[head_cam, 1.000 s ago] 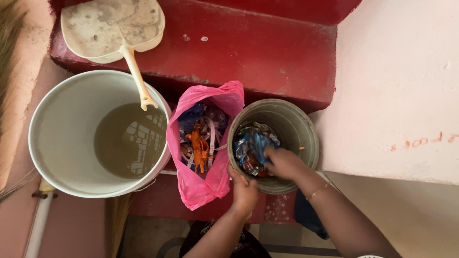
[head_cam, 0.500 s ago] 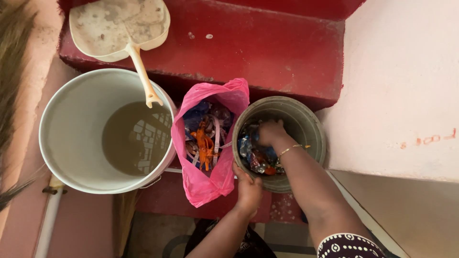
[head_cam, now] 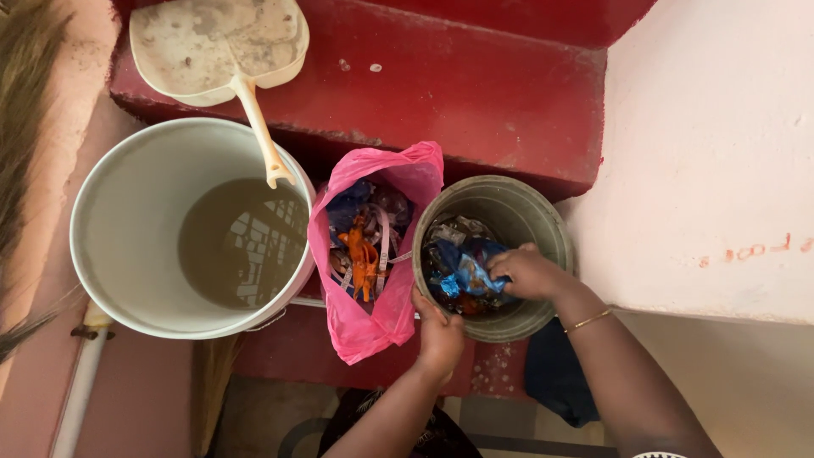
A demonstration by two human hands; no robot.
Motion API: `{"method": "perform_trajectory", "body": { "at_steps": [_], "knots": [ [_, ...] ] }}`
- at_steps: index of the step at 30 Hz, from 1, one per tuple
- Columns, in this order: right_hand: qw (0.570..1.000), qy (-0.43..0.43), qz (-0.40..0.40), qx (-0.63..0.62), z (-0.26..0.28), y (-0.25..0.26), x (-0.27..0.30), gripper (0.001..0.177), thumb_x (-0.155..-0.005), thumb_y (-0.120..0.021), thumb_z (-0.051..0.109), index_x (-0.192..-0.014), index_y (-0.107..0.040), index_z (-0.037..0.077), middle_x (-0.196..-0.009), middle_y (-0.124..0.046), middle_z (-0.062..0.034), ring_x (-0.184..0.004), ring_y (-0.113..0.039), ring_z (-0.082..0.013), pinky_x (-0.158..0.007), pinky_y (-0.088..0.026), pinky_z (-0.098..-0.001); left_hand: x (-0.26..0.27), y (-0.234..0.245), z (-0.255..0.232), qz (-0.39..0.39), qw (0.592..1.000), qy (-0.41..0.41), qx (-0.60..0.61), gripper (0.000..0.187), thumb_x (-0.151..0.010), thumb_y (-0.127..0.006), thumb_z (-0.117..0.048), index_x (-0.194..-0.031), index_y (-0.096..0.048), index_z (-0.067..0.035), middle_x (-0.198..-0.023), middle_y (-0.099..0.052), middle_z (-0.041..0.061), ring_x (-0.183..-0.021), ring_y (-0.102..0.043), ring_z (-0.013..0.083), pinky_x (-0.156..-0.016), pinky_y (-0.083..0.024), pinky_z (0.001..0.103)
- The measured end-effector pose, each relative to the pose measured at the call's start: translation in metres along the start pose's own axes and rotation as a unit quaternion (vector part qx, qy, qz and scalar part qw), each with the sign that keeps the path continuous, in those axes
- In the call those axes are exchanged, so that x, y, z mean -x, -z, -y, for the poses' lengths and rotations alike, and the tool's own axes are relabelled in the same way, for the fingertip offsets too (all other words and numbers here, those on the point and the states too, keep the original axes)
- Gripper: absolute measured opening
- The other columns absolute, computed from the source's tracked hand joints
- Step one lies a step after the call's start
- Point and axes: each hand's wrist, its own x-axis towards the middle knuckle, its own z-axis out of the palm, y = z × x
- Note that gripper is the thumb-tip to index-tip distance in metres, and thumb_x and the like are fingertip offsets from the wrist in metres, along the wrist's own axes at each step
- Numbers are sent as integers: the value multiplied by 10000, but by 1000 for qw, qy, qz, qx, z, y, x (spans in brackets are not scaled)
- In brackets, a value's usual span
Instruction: Sort and clear items from a trash bin into a bag.
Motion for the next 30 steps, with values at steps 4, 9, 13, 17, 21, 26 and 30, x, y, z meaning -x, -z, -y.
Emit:
{"method": "perform_trajectory", "body": {
  "at_steps": [4,9,13,17,21,26,30],
  "knots": [
    [998,-48,7,30,32,6,-8,290,-732,-728,215,-1020,-740,187,-1070,-761,-43,-1069,-683,-258,-964,-400,-492,-5,0,7,-6,1000,-12,-8,1017,-881,-448,145,-1569,243,-147,-1717,16,133,-1593,-68,230,-1249,-153,336],
    [977,-203,56,25,80,27,-40,643,-799,-731,413,-1370,-546,184,-1056,-747,-114,-1067,-692,-307,-966,-420,-529,-4,0,5,1,1000,-4,-5,1017,-879,-421,150,-1573,247,-176,-1717,13,121,-1584,-108,228,-1234,-190,325],
    [964,-243,102,47,73,30,-71,609,-845,-694,528,-1364,-590,226,-1187,-715,-110,-1167,-654,-302,-986,-395,-569,3,0,-4,9,999,-36,25,1032,-850,-423,155,-1577,231,-176,-1695,-141,140,-1539,-258,248,-1204,-260,323],
    [962,-231,83,118,43,0,-108,534,-788,-743,461,-1282,-678,269,-1375,-650,-79,-1323,-568,-304,-1062,-375,-564,5,0,-8,4,1000,-21,13,1042,-854,-436,154,-1580,219,-205,-1679,-182,138,-1512,-307,238,-1184,-298,320],
    [961,-263,76,38,44,-10,-137,806,-709,-837,349,-1444,-529,232,-1438,-566,-136,-1335,-520,-359,-1070,-349,-605,2,0,-5,-3,1000,-25,1,1040,-853,-441,138,-1578,225,-197,-1688,-188,130,-1518,-303,247,-1185,-296,328],
    [955,-250,149,55,37,-21,-134,537,-800,-774,315,-1315,-648,229,-1366,-634,-141,-1322,-562,-336,-1106,-325,-621,-12,2,17,-23,998,-5,-61,1028,-907,-481,125,-1573,247,-165,-1716,2,142,-1577,-97,240,-1240,-194,346],
    [968,-134,155,143,19,-15,-93,292,-817,-645,160,-1056,-794,235,-1104,-767,-104,-1152,-676,-299,-1050,-409,-557,-5,2,10,8,999,-39,-5,1038,-865,-456,139,-1568,252,-146,-1720,-45,137,-1571,-170,245,-1234,-215,351]
  ]
}}
